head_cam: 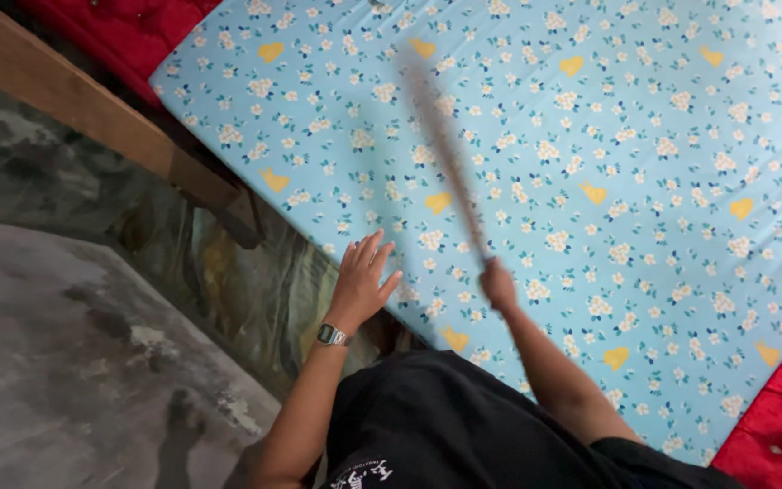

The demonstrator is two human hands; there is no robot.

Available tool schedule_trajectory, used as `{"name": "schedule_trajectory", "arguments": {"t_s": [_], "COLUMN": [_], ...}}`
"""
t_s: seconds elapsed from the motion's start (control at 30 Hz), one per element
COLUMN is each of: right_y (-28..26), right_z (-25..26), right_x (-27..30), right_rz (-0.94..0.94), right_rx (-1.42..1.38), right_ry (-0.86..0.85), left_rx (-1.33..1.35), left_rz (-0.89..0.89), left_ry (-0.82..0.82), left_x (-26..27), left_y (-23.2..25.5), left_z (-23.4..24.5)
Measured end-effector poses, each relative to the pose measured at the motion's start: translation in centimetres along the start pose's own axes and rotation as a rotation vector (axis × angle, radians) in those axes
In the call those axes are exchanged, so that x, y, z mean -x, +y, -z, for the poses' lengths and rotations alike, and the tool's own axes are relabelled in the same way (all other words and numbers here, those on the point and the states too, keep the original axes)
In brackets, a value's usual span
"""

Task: The person uses a hand broom to sweep a blue patterned bed sheet, clearing debris from the surface toward the edges.

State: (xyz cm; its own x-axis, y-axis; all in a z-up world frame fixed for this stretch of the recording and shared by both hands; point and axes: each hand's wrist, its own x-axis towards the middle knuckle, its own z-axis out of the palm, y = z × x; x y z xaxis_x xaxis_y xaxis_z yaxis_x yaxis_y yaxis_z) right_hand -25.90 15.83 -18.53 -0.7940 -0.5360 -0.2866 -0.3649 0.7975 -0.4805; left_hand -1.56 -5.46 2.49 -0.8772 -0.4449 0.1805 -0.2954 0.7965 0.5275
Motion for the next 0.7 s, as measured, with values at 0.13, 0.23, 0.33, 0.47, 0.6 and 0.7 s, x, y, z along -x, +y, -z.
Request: {"name": "schedule_trajectory", "arguments": {"t_s": [0.13, 0.23, 0.33, 0.47, 0.6, 0.7], "right_y": [2.1, 2.3, 1.6, 0.6, -0.5, -0.4], "right_z": [3.9, 4.4, 1.8, -2.6, -4.8, -4.6], "right_x": [-3.6, -4.4, -1.6, 5.7, 8.6, 7.7], "right_rz": [-0.309, -0.637, -0.515, -0.092, 0.130, 0.337], "right_rx": [-0.307, -0.707, -0.488, -0.070, 0.093, 0.214], "right_ry": [0.299, 0.244, 0.073, -0.350, -0.492, -0.590], "left_rx": [-0.026, -0.034, -0.040, -0.030, -0.005, 0.000], "left_rz": [0.011, 0.024, 0.038, 0.035, -0.020, -0.017], "left_ry": [-0.002, 0.009, 0.011, -0.012, 0.001, -0.061], "left_x": [0.6, 1.0, 1.3, 0.5, -1.1, -2.5], "left_y": [-0.2, -0.3, -0.3, 0.0, 0.9, 1.9], "left_z": [0.0, -0.1, -0.3, -0.6, -0.9, -1.4]}}
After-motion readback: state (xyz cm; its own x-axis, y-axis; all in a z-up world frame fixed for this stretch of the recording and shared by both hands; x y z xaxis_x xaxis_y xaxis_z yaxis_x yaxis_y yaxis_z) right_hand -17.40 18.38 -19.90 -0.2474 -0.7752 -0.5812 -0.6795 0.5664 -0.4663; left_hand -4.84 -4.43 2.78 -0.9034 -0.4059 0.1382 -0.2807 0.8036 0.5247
